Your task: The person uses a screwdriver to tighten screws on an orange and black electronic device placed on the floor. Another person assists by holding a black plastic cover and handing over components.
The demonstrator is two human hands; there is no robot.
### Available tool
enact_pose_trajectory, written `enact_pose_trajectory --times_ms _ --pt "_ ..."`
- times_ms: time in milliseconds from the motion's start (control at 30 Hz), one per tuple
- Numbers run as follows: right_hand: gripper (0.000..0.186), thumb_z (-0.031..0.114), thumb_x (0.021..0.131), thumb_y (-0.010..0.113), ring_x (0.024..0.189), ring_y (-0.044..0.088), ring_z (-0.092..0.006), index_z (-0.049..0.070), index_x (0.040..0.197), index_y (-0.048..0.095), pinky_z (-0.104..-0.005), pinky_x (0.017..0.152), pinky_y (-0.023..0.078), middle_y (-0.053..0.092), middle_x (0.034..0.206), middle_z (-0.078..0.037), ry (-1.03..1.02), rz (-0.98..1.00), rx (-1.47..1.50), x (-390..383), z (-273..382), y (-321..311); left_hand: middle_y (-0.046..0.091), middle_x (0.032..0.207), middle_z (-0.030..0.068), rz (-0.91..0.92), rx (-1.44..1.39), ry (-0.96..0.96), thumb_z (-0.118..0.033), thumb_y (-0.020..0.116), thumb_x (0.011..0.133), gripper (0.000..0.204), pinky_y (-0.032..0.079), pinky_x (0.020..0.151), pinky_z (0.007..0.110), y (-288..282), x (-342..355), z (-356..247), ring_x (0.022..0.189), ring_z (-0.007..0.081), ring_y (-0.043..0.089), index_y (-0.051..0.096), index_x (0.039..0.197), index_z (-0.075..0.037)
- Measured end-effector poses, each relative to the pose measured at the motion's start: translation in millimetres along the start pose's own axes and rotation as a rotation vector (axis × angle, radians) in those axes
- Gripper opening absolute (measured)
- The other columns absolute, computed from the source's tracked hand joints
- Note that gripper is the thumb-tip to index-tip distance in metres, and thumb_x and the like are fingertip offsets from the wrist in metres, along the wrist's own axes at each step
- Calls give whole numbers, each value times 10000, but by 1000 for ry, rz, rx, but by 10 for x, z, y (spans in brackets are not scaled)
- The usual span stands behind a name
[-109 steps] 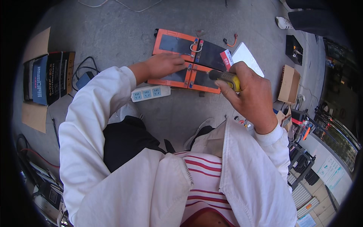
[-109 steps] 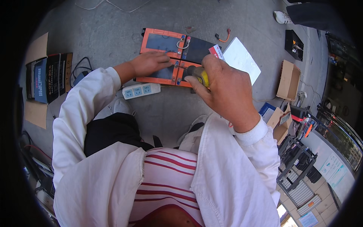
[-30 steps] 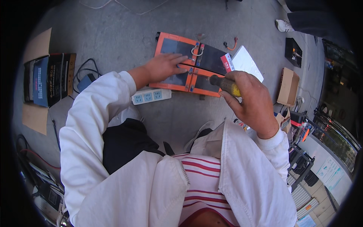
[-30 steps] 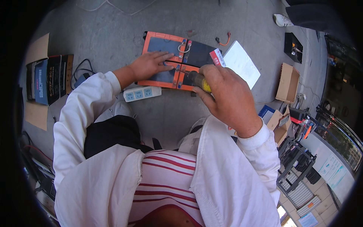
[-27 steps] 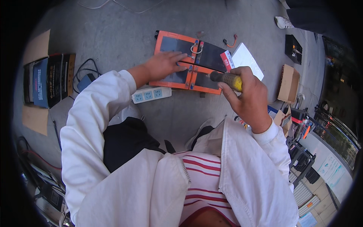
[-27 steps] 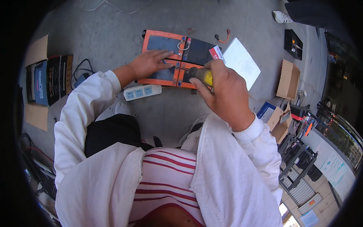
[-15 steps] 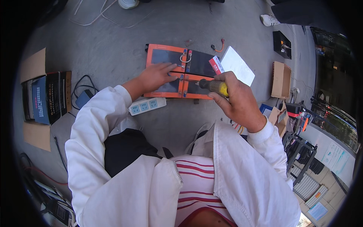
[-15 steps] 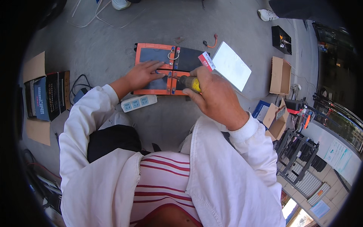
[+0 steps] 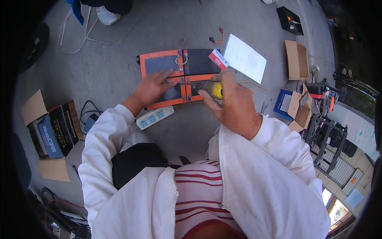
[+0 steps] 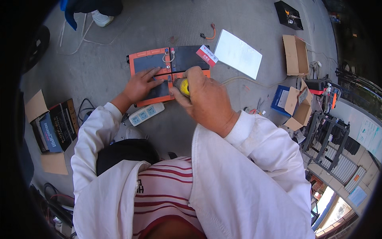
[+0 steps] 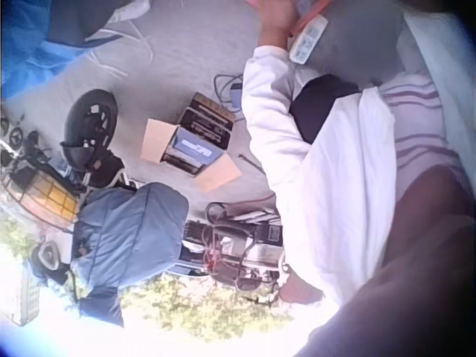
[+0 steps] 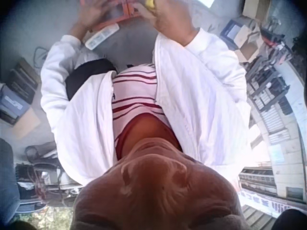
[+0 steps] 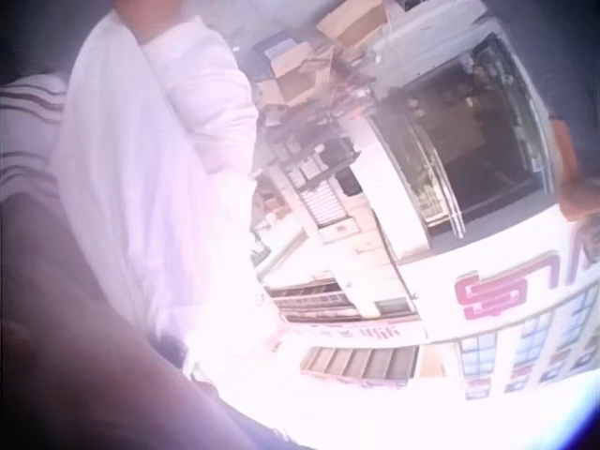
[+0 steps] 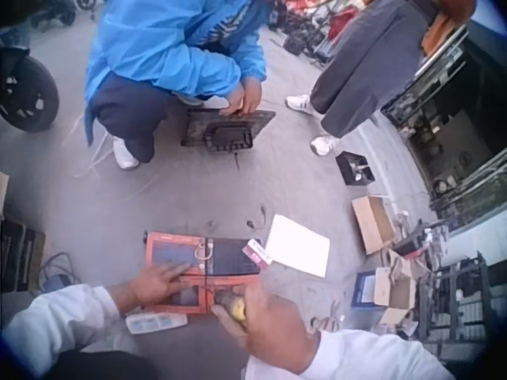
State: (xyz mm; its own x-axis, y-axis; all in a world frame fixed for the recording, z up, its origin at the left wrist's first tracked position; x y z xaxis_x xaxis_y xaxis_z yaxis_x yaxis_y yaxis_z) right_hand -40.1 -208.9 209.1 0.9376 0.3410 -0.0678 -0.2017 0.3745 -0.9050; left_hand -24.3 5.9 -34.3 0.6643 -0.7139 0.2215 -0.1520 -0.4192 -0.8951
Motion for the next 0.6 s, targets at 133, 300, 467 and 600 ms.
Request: enact_pose_trajectory --times_ms 133,300,467,600 --pt "444 262 932 856 812 773 -368 48 1181 557 -425 681 602 734 932 -190 26 20 24 14 -97 37 593 1557 114 2 53 -2 -132 659 917 411 559 1074 441 -6 18 -23 1343 323 635 769 1292 -262" --pt "429 333 938 839 756 753 -353 66 1147 577 -416 654 589 724 880 -173 -89 -9 102 108 -349 -81 573 1578 113 72 87 -13 -114 662 926 441 556 1079 448 -73 35 -48 1357 327 625 753 1324 -280" --pt "460 447 935 817 660 723 -330 67 1081 602 -399 576 554 712 781 -152 -210 -87 151 12 -670 -99 547 1603 107 183 110 -24 -106 682 923 478 546 1095 448 -154 91 -87 1378 331 607 730 1370 -268" --pt "418 335 874 888 700 730 -315 89 1062 608 -379 601 555 726 810 -124 -318 -66 127 26 -765 -86 511 1624 119 327 102 -33 -74 698 913 521 552 1089 448 -299 209 -126 1413 341 575 715 1398 -262"
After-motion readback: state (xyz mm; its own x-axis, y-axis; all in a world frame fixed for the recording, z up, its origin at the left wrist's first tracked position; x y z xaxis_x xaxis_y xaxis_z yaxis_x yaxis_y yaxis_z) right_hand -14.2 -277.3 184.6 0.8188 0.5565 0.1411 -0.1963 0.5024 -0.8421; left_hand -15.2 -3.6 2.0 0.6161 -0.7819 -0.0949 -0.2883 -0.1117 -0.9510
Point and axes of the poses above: each hand's wrist, its own x-axis towards the middle knuckle, its own y-axis out of the palm, z = x × y, the point moved 3 cm from there along x, towards the middle knuckle
